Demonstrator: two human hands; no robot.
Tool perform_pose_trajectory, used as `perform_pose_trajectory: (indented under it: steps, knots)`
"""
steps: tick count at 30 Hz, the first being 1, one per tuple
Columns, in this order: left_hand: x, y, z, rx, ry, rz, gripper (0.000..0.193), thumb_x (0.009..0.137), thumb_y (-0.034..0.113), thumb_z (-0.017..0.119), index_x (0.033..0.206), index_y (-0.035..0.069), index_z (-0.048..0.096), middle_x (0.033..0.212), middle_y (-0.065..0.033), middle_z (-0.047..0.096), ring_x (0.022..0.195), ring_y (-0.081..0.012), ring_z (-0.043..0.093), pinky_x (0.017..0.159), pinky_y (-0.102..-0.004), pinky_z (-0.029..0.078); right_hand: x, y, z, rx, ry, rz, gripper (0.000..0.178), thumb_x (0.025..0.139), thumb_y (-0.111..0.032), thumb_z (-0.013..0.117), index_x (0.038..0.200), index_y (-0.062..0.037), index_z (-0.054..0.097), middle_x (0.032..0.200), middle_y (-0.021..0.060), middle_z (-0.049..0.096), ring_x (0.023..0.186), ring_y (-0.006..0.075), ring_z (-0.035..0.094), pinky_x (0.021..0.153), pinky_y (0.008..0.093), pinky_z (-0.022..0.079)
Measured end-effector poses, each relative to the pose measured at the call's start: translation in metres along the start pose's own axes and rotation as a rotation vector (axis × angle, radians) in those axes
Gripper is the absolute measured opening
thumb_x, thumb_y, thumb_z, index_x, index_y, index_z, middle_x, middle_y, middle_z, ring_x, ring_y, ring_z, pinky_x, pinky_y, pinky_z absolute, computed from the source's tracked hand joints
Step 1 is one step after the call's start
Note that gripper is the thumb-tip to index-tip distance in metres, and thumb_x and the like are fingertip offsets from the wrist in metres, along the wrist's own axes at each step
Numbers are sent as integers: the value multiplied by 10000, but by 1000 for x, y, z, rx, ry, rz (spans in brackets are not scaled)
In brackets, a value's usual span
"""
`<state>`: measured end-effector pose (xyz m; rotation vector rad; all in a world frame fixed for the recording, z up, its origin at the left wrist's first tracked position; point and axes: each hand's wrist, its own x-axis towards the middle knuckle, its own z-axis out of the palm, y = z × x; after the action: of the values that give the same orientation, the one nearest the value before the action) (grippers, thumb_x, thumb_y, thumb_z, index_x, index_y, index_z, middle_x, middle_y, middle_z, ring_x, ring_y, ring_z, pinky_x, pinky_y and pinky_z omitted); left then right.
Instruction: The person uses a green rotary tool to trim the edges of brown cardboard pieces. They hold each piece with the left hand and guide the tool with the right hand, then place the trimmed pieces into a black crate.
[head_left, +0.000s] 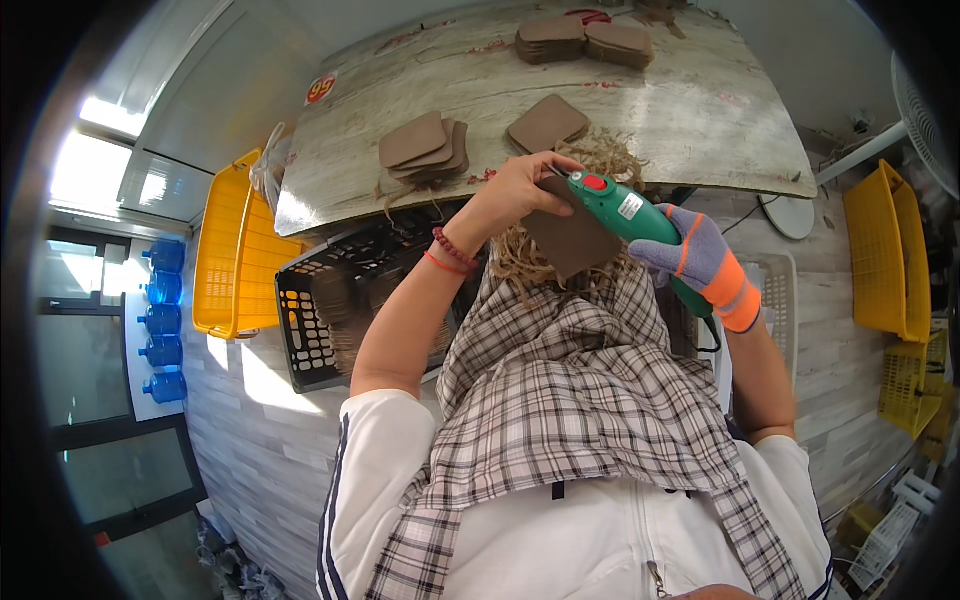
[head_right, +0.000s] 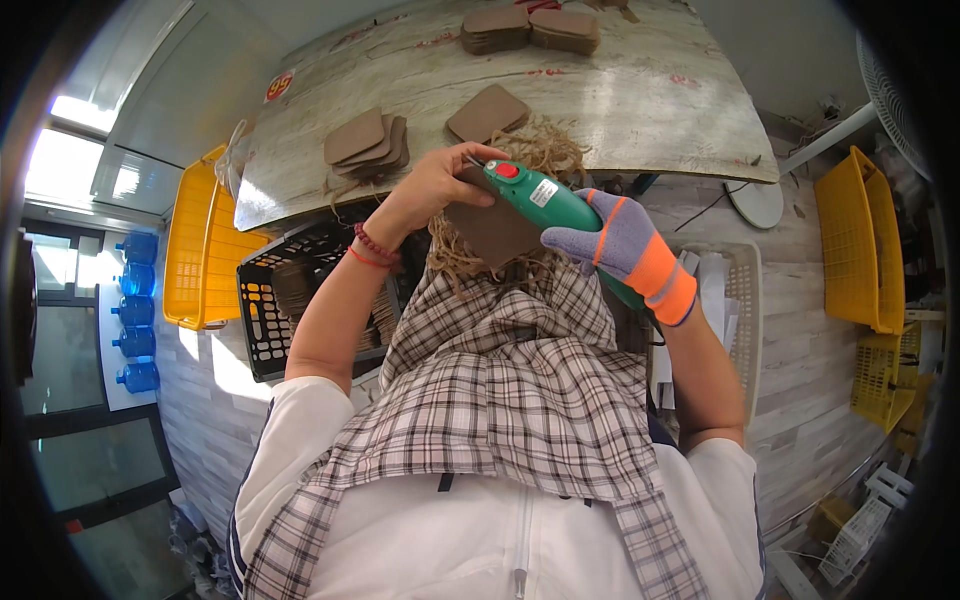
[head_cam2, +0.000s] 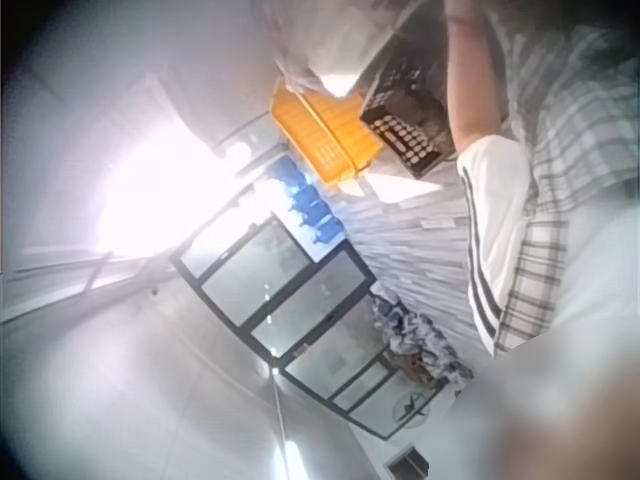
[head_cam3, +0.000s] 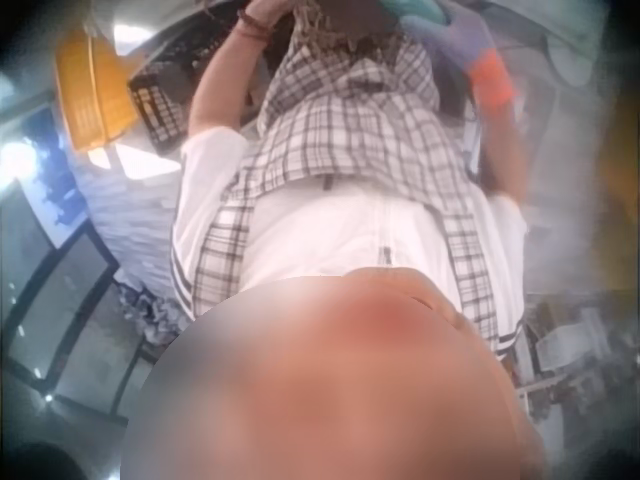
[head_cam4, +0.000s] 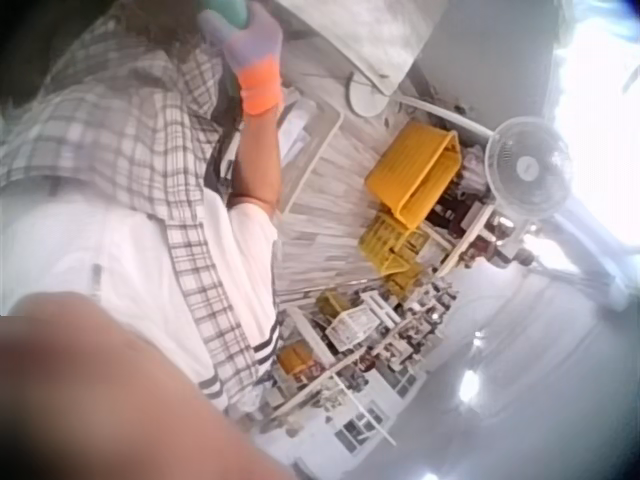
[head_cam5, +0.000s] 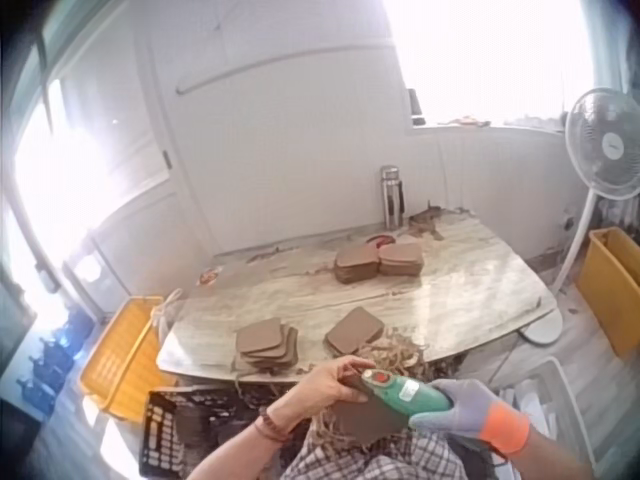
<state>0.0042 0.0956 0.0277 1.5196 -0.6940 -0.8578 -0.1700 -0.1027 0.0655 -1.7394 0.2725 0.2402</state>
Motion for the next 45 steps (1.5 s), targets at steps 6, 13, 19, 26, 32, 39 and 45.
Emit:
perform_pose_trajectory:
  steps: [6,13,19,26,32,39,45]
  knots:
    - [4,-19,-7,-825,488,0,287,831,-29,637,1097,3,535,1033,-115,618,988,-234,600,894,-391,511,9,24,-4,186,333,-36,366,803,-207,741,1046,14,579,720,17,605,550,73,555,490,215,450]
    - [7,-39,11,-1130,519,145,315,882,-54,559,1178,17,480,1181,-107,562,1079,-255,570,958,-386,501,6,35,12,185,352,-41,386,808,-202,741,1068,19,562,698,28,605,516,74,545,461,217,450]
    - [8,-38,24,-1177,501,214,251,884,-49,556,1121,28,519,1141,-93,593,1038,-240,595,941,-364,508,10,21,12,222,356,-28,446,791,-247,760,1090,19,565,728,26,610,529,63,540,467,208,446]
    - [-5,-26,-39,-613,698,389,380,805,-113,572,1142,54,511,1074,-75,613,955,-203,612,775,-296,533,3,25,12,197,422,-11,425,794,-218,759,1090,17,566,735,25,616,560,62,553,478,212,446]
    - [-37,-31,-220,-15,802,70,360,756,-38,684,1097,12,578,1024,-96,616,950,-196,591,823,-310,498,1,50,2,146,462,-43,376,826,-189,718,1095,17,555,683,24,550,502,95,533,441,242,475]
    - [11,-40,-164,1504,935,354,395,817,183,630,1160,-7,578,1322,-245,463,1276,-389,374,1092,-459,272,1,52,-3,152,489,-32,371,822,-196,723,1070,23,555,677,34,563,490,105,549,439,244,469]
    - [102,-84,-59,1343,599,219,545,853,286,607,1256,-62,492,1418,-241,353,1380,-395,197,1152,-469,135,5,60,-3,125,488,-39,366,814,-197,730,1054,18,556,684,31,585,481,106,554,446,239,459]
